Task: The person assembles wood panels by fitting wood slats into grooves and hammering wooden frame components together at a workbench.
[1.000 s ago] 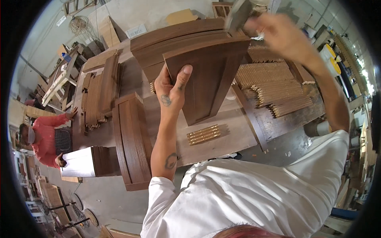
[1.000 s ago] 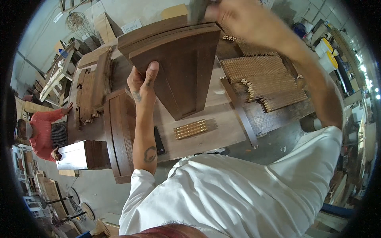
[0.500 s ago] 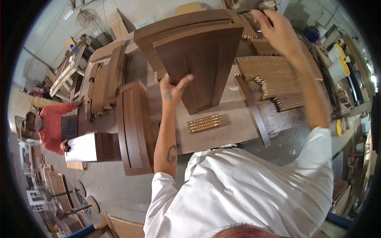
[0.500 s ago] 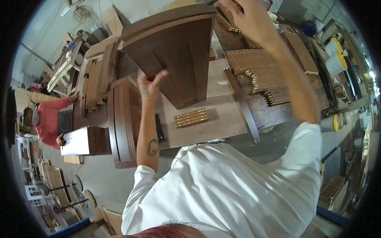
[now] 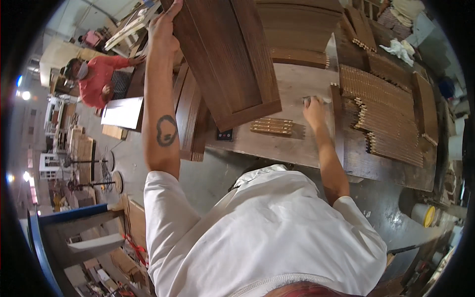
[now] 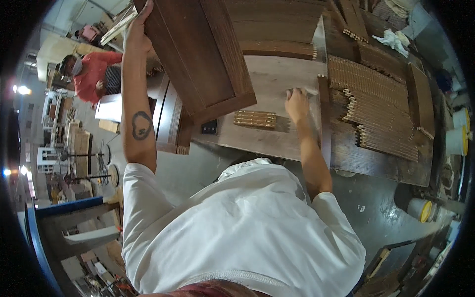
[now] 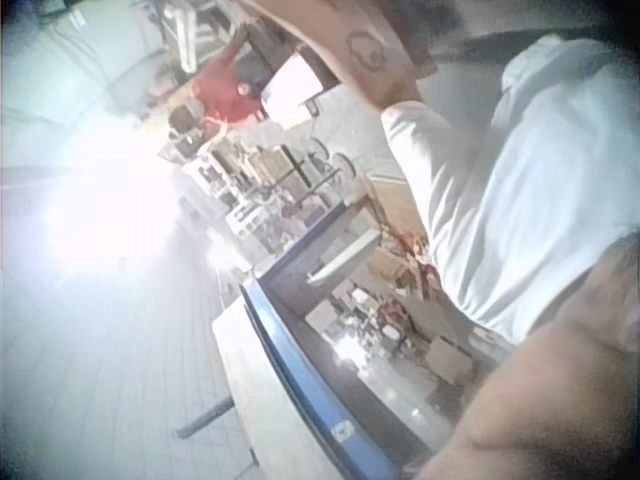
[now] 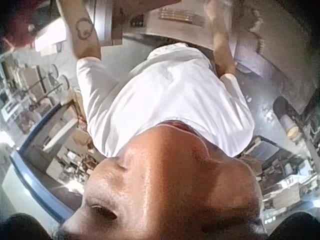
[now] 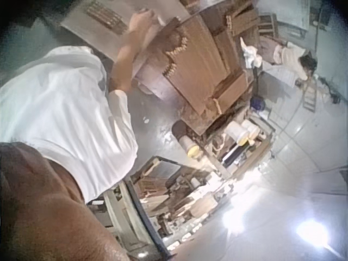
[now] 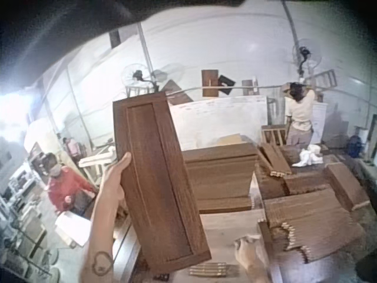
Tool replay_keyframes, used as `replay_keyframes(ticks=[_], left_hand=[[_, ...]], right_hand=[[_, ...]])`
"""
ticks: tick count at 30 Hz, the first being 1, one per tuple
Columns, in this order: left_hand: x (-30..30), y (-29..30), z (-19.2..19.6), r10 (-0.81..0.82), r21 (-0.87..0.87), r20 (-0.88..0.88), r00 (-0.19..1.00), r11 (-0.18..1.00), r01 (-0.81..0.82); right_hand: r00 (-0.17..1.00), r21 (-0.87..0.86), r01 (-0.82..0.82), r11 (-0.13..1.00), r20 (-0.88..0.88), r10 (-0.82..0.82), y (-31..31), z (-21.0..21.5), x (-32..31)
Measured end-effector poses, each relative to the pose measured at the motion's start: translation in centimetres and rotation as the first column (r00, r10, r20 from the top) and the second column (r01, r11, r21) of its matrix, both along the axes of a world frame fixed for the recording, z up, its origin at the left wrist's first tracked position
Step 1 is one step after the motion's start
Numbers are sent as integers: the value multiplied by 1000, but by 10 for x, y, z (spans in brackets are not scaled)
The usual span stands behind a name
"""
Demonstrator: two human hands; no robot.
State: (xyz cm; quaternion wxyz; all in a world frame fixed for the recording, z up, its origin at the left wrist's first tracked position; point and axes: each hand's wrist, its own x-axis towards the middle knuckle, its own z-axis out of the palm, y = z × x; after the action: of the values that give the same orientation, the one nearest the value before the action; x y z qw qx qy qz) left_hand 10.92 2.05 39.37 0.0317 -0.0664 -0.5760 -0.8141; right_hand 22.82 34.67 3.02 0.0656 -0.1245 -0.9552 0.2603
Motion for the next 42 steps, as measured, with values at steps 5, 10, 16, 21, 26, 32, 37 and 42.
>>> replay_keyframes(ticks=[5, 10, 16, 21, 26, 32, 37, 42], left_hand=[[28, -44, -11, 53, -34, 98, 994, 998, -50], [48, -41, -62, 159, -219, 191, 969, 969, -116], [122, -108, -175, -7, -343, 78, 997, 939, 34], [111, -222, -238, 177, -696, 99, 979, 716, -59], [88, -305, -260, 81, -815, 173, 982, 571, 97], [121, -333, -342, -2, -864, -170, 985, 482, -149], [120, -350, -335, -18, -792, -27, 999, 611, -10], [123, -349, -329, -46, -789, -77, 996, 613, -33]], right_hand=[[895, -949, -314, 17, -290, 340, -73, 171, 3], [861, -672, -497, 549, -457, 221, -134, 208, 26], [943, -721, -311, 620, -316, 107, -229, 156, 55], [980, -653, -151, 742, -199, 24, -346, 105, 41], [995, -510, -5, 860, -92, -48, -435, 94, 32], [999, -417, 52, 907, 15, -50, -476, 34, 52], [998, -393, 60, 918, 46, -45, -495, 49, 44], [997, -371, 33, 928, -59, -59, -492, 43, 52]])
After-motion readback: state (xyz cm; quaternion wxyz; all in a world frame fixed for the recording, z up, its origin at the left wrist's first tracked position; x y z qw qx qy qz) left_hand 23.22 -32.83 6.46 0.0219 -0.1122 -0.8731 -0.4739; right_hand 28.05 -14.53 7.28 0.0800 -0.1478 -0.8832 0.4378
